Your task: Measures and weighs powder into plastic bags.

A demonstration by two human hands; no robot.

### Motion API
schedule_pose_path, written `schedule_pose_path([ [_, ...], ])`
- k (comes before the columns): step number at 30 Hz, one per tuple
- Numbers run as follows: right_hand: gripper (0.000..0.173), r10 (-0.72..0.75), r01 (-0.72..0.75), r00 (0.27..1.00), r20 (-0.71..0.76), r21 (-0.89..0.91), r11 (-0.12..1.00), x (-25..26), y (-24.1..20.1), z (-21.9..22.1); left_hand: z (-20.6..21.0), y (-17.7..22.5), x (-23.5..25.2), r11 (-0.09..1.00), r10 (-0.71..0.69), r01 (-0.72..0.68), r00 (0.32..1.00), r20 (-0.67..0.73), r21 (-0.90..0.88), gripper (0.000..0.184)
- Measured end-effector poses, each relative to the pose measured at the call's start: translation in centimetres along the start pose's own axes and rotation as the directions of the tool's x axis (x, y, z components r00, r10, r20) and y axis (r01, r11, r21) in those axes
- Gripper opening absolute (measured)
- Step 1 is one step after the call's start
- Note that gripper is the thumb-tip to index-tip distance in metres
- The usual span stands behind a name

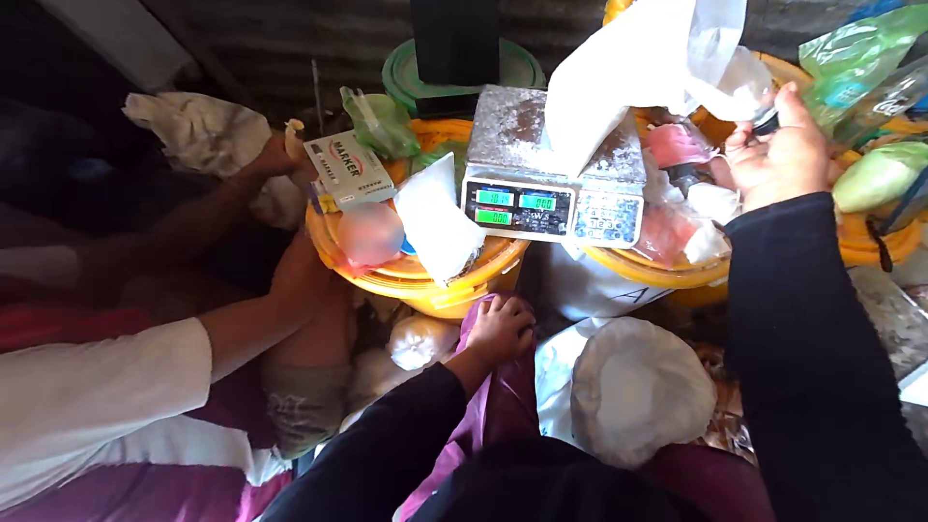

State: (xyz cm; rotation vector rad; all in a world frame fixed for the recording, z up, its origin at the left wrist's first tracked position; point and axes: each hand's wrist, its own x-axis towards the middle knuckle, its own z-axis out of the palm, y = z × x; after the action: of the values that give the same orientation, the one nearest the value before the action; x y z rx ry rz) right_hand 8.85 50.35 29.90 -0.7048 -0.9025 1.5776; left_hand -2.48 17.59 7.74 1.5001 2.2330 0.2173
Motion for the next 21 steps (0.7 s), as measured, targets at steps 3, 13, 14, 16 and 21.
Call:
schedule_pose_path([
  [3, 0.016, -0.008, 0.008, 1.000, 0.001, -0.073, 0.997, 0.2, -0.2, 0.3, 0.1, 0.1, 0.2, 1.000, 0.013, -0.013, 1.000, -0.004, -0.007, 0.034],
  [13, 0.025, -0.066, 0.155, 0.981, 0.183, -0.528, 0.835, 0.8, 1.0, 6.5, 0.3, -0.2, 0.4, 1.000, -0.003, 0.003, 1.000, 0.002, 0.011, 0.035],
  [14, 0.026, -0.077, 0.184, 0.975, 0.211, -0.558, 0.809, 0.9, 1.4, 7.1, 0.2, -0.1, 0.4, 1.000, -0.010, 0.010, 1.000, 0.010, 0.008, 0.035],
  [16, 0.027, -0.097, 0.220, 0.967, 0.237, -0.573, 0.790, 1.2, 2.7, 8.3, 0.2, -0.1, 0.3, 1.000, -0.019, 0.019, 1.000, 0.018, 0.009, 0.035],
  [21, 0.030, -0.024, 0.060, 0.994, 0.107, -0.347, 0.936, 0.7, 3.7, 6.8, 0.1, -0.6, 0.0, 1.000, -0.022, 0.023, 1.000, -0.004, 0.013, 0.034],
])
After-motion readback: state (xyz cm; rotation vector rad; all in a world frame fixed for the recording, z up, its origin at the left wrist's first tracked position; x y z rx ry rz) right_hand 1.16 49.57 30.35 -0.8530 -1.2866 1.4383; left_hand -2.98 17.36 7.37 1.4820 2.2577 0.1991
